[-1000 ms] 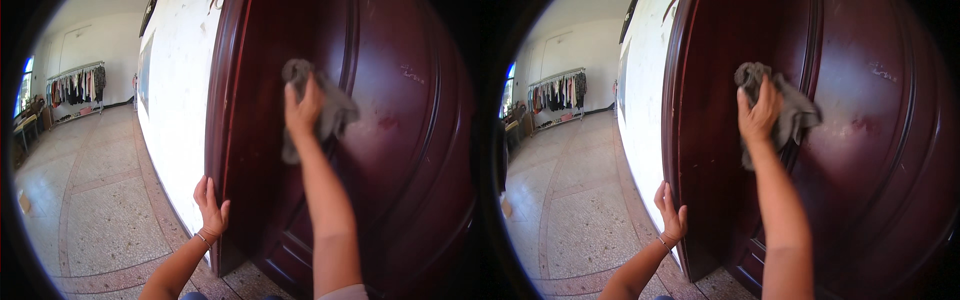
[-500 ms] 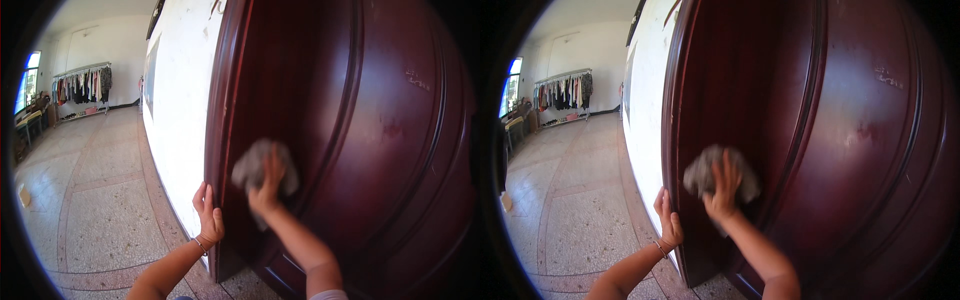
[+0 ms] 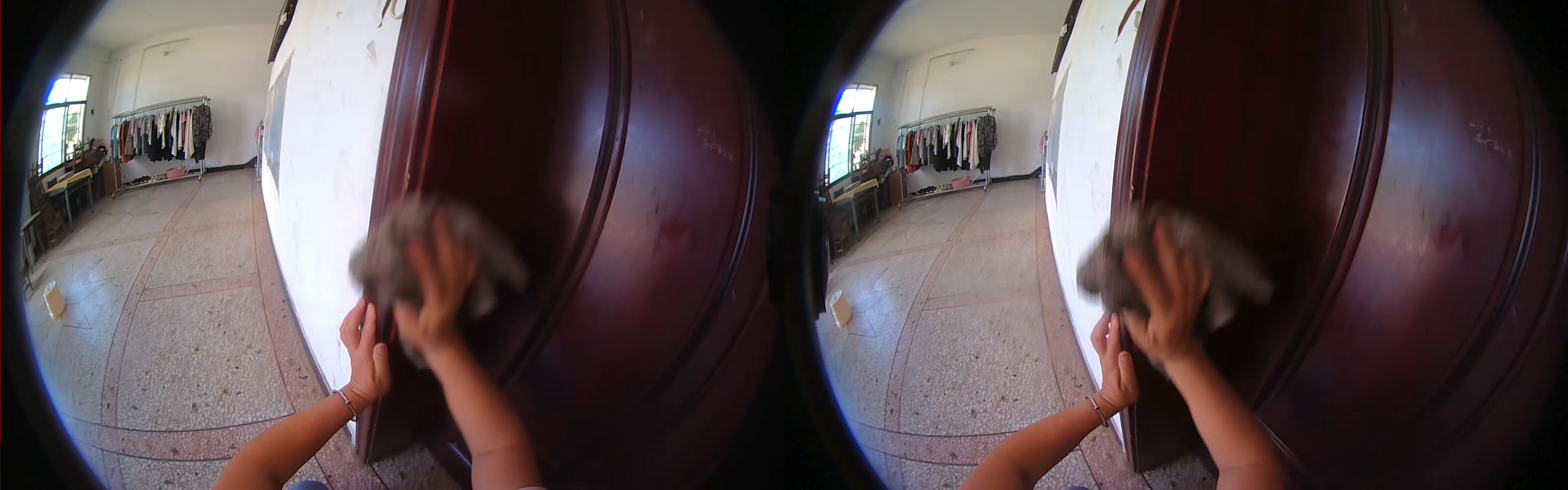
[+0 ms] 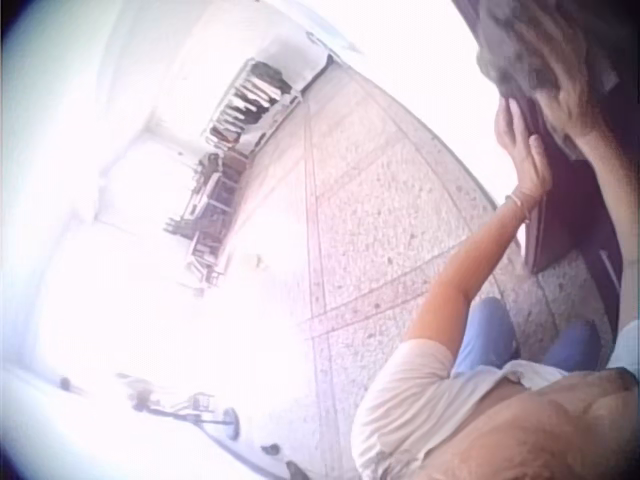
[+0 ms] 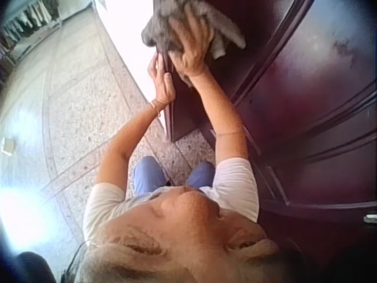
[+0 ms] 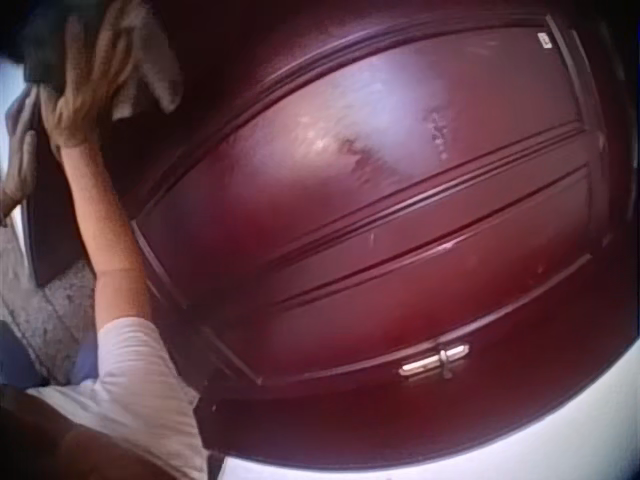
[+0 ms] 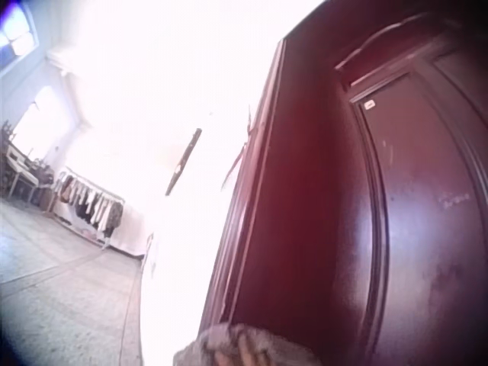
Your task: The person wipes the kitchen counter with a cloth, walks to an entryway door, and wipes down the surfaces, handle, and edges of the door with the cloth.
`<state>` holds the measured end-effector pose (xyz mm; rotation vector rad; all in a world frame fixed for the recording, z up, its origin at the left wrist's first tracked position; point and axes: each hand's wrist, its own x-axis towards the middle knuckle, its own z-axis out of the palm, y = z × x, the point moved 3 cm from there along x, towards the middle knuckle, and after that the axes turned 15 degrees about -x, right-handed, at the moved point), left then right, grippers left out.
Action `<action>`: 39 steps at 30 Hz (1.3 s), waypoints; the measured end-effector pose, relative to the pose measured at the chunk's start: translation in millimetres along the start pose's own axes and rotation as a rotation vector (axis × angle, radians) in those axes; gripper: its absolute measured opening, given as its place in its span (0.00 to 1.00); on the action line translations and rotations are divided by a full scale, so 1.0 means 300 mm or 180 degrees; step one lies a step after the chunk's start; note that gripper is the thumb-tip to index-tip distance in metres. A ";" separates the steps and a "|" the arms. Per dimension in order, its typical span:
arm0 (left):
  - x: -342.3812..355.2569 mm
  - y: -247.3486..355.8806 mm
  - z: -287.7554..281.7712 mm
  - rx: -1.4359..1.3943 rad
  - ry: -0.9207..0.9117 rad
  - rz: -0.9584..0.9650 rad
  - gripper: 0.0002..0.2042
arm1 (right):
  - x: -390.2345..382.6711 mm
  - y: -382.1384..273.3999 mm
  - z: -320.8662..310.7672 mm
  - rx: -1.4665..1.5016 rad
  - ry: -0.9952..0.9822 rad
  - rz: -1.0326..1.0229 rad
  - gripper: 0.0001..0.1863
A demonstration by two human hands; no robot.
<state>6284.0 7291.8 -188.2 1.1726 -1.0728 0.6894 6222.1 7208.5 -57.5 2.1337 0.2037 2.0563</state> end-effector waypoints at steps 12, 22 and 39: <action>0.014 0.029 0.003 0.0336 0.0067 -0.0037 0.26 | -0.532 0.067 -0.014 -0.0104 -0.0928 0.1267 0.45; 0.010 -0.008 0.013 0.0405 0.0070 0.0062 0.26 | 0.117 0.423 0.000 -0.0336 0.0386 0.1019 0.35; -0.002 -0.002 0.034 0.0531 0.0134 0.0268 0.27 | -1.439 -0.076 0.057 0.0835 0.0627 0.6508 0.32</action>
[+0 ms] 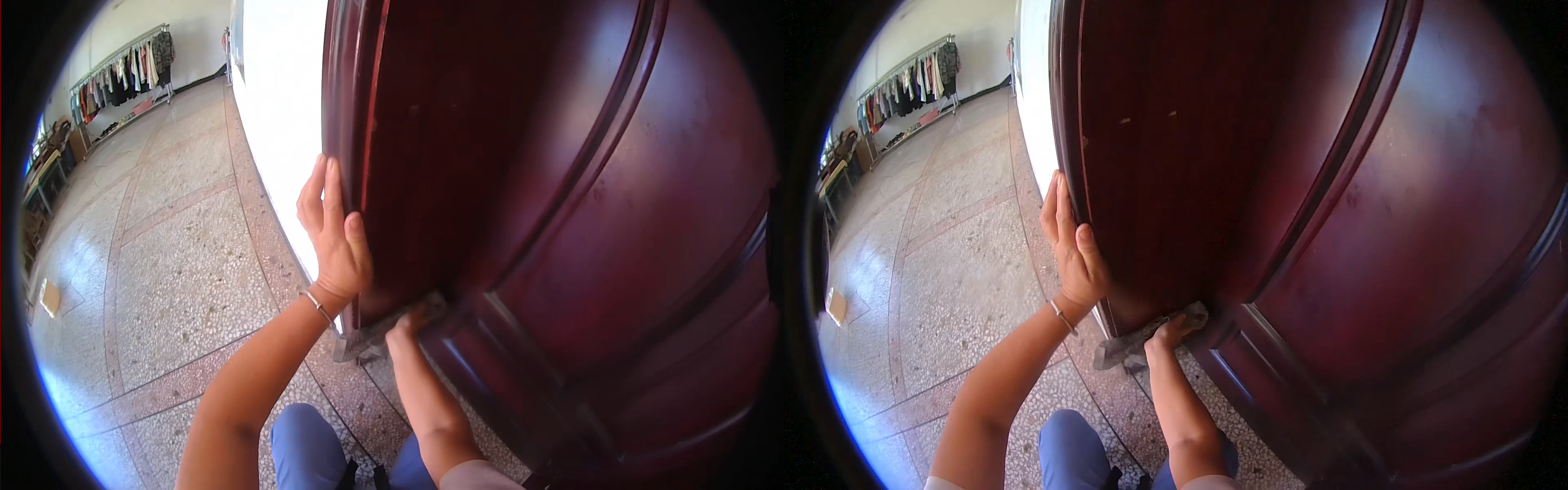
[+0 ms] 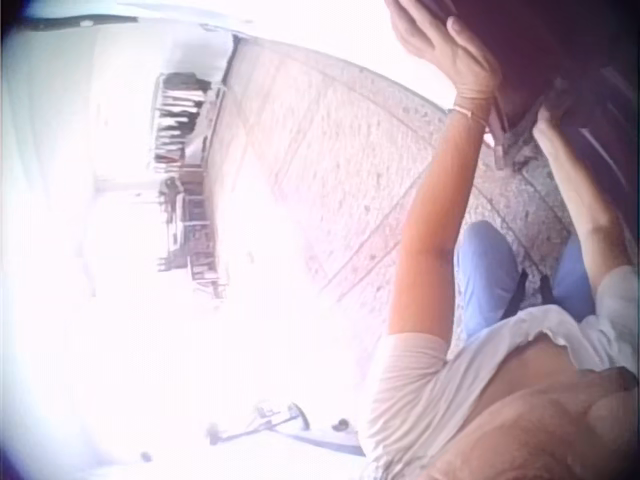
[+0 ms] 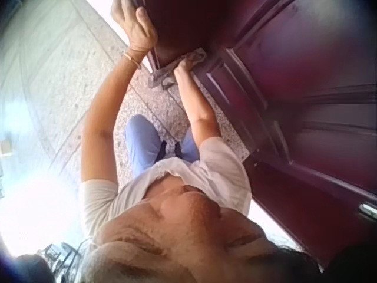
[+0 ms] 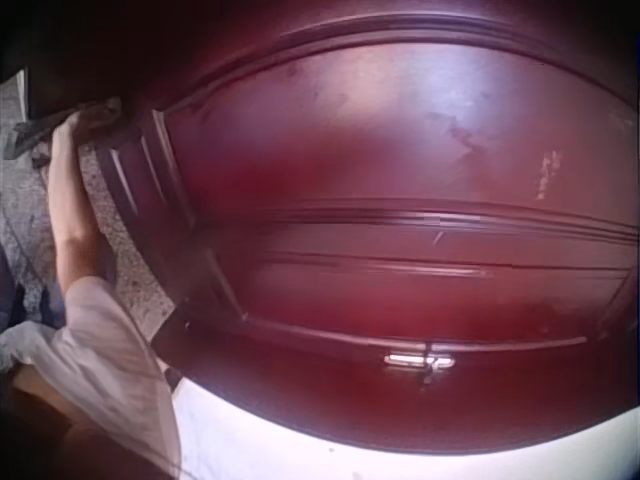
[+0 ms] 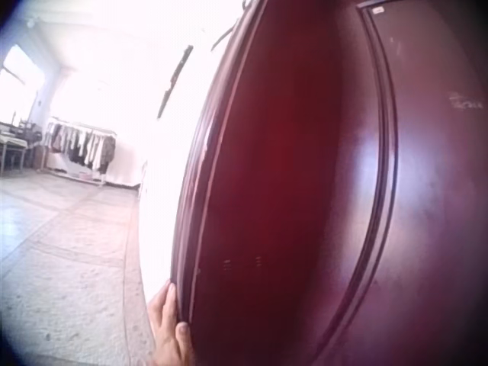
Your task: The person wipes the kitchen counter with a cloth, walks to an entryway door, and wipes down the surfaces, handle, and edges of the door with the cloth.
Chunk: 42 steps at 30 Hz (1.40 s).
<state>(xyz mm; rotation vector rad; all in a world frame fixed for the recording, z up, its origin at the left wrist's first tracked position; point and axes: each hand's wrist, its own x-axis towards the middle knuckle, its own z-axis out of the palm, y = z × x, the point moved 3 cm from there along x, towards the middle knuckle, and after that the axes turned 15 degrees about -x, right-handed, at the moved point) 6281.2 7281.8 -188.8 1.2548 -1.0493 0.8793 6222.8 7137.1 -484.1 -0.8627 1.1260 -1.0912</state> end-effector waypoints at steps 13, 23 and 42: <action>-0.012 -0.015 -0.018 0.0273 -0.0034 0.0050 0.29 | -0.380 -0.447 0.117 -0.0829 -0.0638 -0.2823 0.26; -0.012 -0.013 0.007 0.0550 0.0060 0.0217 0.30 | -0.140 -0.037 0.010 -0.1627 -0.0126 -0.0080 0.26; -0.066 -0.057 0.026 -0.0284 0.0153 -0.0262 0.30 | 0.064 0.052 -0.012 -0.0624 0.0230 -0.1372 0.23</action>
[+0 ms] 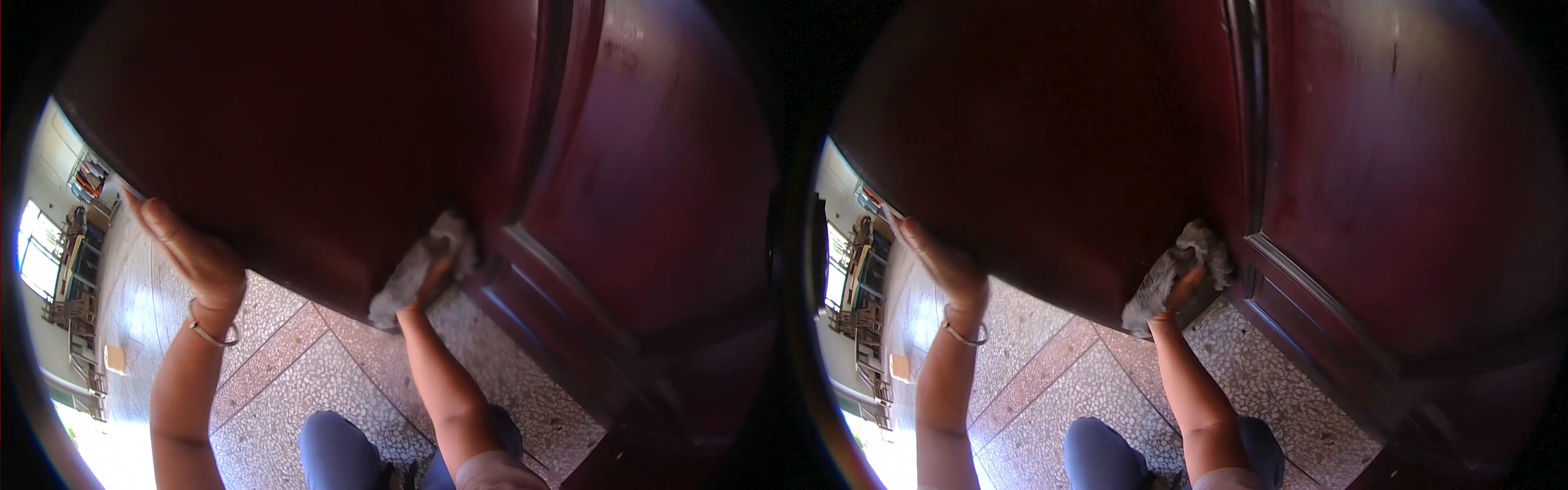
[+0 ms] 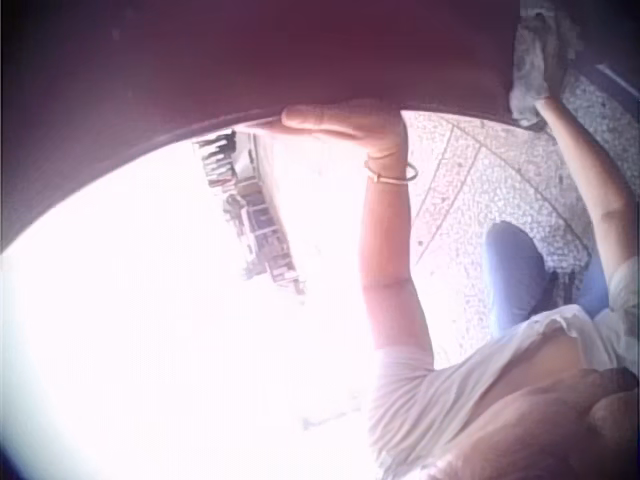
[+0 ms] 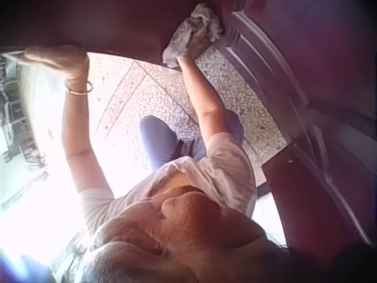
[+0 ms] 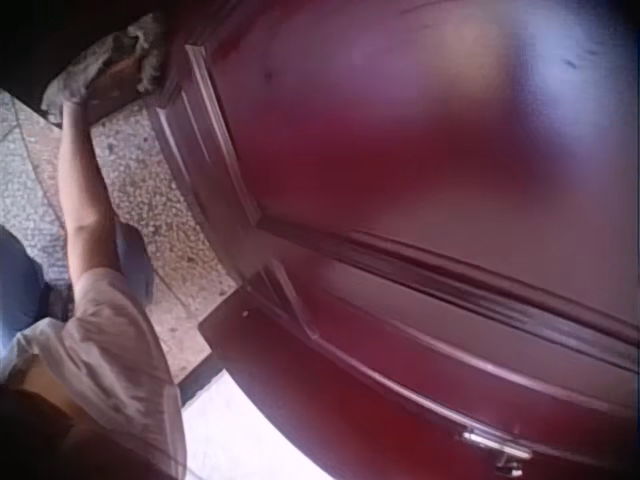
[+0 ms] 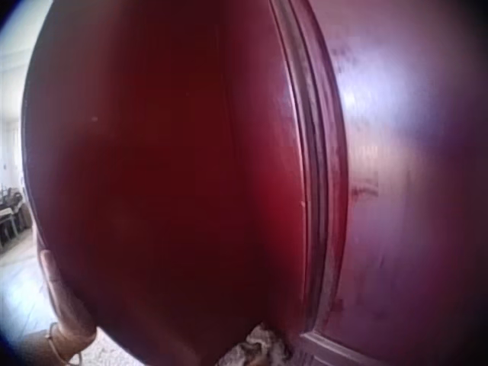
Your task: The person wipes the kitchen counter with a cloth, walks to an entryway door, and wipes down the surfaces, handle, and edges of the door with the cloth.
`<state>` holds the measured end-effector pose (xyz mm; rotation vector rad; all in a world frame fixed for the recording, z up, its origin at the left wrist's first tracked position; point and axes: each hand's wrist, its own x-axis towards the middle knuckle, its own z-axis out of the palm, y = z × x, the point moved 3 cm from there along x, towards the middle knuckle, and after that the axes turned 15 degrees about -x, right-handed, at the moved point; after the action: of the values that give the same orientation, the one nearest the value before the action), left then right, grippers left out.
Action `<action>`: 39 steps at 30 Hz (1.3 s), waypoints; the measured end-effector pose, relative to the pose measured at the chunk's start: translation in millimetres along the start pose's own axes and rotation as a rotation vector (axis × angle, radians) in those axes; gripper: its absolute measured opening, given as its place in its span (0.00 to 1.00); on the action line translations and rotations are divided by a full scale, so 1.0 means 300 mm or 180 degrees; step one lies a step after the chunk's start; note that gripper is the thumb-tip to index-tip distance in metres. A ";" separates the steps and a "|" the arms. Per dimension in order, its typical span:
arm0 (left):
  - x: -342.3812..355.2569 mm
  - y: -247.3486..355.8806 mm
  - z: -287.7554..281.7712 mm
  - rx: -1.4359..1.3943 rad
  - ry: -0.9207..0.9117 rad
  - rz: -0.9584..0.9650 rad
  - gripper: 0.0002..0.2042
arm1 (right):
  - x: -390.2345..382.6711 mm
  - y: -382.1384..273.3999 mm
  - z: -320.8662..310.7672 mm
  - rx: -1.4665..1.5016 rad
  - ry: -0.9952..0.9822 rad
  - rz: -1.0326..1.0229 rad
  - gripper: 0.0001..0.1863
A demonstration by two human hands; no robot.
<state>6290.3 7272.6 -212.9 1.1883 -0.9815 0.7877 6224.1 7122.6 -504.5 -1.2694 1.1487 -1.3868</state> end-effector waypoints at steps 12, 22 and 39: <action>0.041 -0.125 -0.258 0.1420 -0.0584 0.1056 0.20 | -0.215 0.533 -0.028 0.2333 -0.1803 0.1373 0.17; -0.006 -0.037 -0.063 -0.0015 0.0035 0.0134 0.21 | 0.013 0.452 -0.106 0.2689 -0.2135 0.2313 0.14; 0.010 -0.033 -0.079 0.1073 -0.0107 0.0889 0.20 | -0.028 0.659 -0.117 0.2440 -0.1559 0.2820 0.23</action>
<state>6304.9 7293.6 -215.6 1.3711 -1.0852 1.1936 6195.4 7101.6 -702.4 -0.3906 0.5876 -0.6524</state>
